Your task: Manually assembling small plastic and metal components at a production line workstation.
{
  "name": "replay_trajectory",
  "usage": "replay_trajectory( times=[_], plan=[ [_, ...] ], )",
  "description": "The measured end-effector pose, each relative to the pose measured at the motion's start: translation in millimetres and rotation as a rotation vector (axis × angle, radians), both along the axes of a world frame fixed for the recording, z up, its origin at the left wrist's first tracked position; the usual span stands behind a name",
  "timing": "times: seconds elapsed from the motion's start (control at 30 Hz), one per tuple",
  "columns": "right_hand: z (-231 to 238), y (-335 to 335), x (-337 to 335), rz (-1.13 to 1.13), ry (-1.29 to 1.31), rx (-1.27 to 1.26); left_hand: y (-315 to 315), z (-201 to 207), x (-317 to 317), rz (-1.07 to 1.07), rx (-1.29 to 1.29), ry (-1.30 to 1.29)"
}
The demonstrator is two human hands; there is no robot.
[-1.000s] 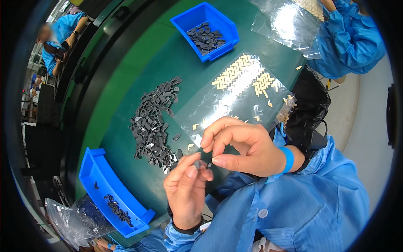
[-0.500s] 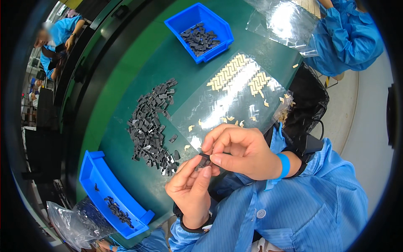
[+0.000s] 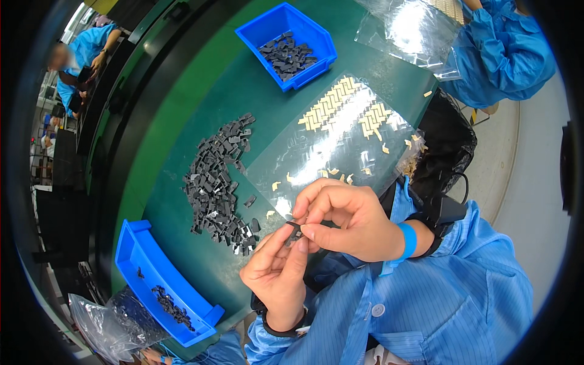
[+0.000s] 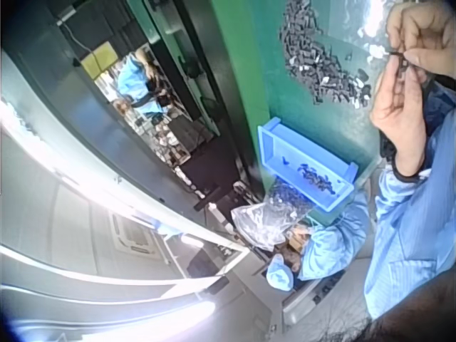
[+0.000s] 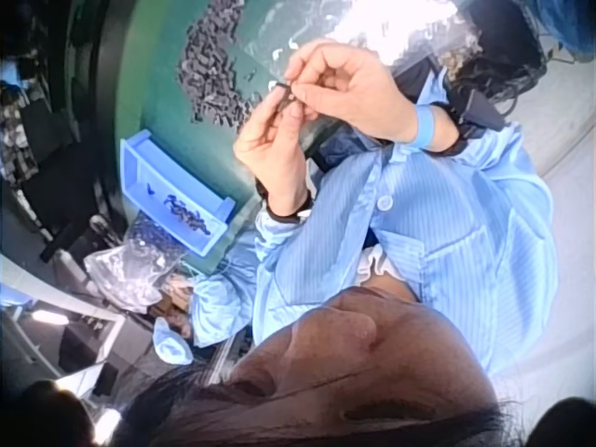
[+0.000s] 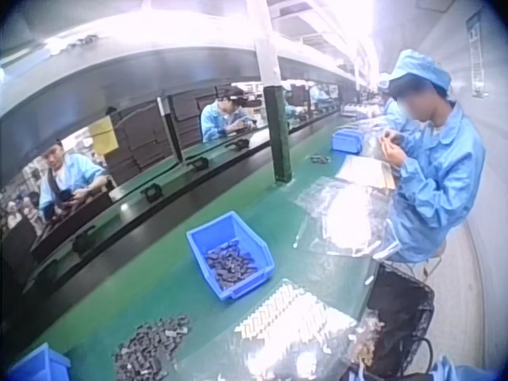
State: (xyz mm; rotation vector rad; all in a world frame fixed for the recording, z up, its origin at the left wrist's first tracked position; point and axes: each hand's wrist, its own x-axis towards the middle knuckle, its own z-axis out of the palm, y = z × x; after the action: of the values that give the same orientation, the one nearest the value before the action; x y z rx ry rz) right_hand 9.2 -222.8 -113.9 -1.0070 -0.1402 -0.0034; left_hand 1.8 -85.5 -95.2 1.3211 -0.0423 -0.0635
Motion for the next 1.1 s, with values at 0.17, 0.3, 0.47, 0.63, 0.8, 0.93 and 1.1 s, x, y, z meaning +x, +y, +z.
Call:
replay_trajectory(
  times=[0.17,0.3,0.47,0.63,0.8,0.93,1.1],
  plan=[
    [-1.4,0.9,0.1,-0.028,-0.016,-0.043,1.7,-0.8,-0.4,0.002,0.048,-0.003],
    [-1.3,2.5,-0.6,-0.058,-0.036,-0.068,2.5,-1.5,-1.8,0.009,0.051,0.003],
    [-3.2,0.7,-0.6,-0.077,-0.064,-0.123,0.9,-3.9,-1.4,0.016,0.025,0.002],
    [-2.7,6.9,0.3,-0.201,-0.064,-0.196,0.6,-3.8,-0.5,0.001,0.015,-0.015],
    [-2.0,7.1,-0.3,-0.214,-0.068,-0.190,1.1,-5.1,-1.1,-0.009,0.008,-0.028],
    [-1.3,8.2,-0.7,-0.222,-0.064,-0.191,1.5,-5.1,-1.8,0.010,-0.040,0.015],
    [-4.6,3.1,-0.8,-0.153,-0.146,-0.254,0.8,-3.8,-1.8,0.017,-0.100,0.073]
  ],
)
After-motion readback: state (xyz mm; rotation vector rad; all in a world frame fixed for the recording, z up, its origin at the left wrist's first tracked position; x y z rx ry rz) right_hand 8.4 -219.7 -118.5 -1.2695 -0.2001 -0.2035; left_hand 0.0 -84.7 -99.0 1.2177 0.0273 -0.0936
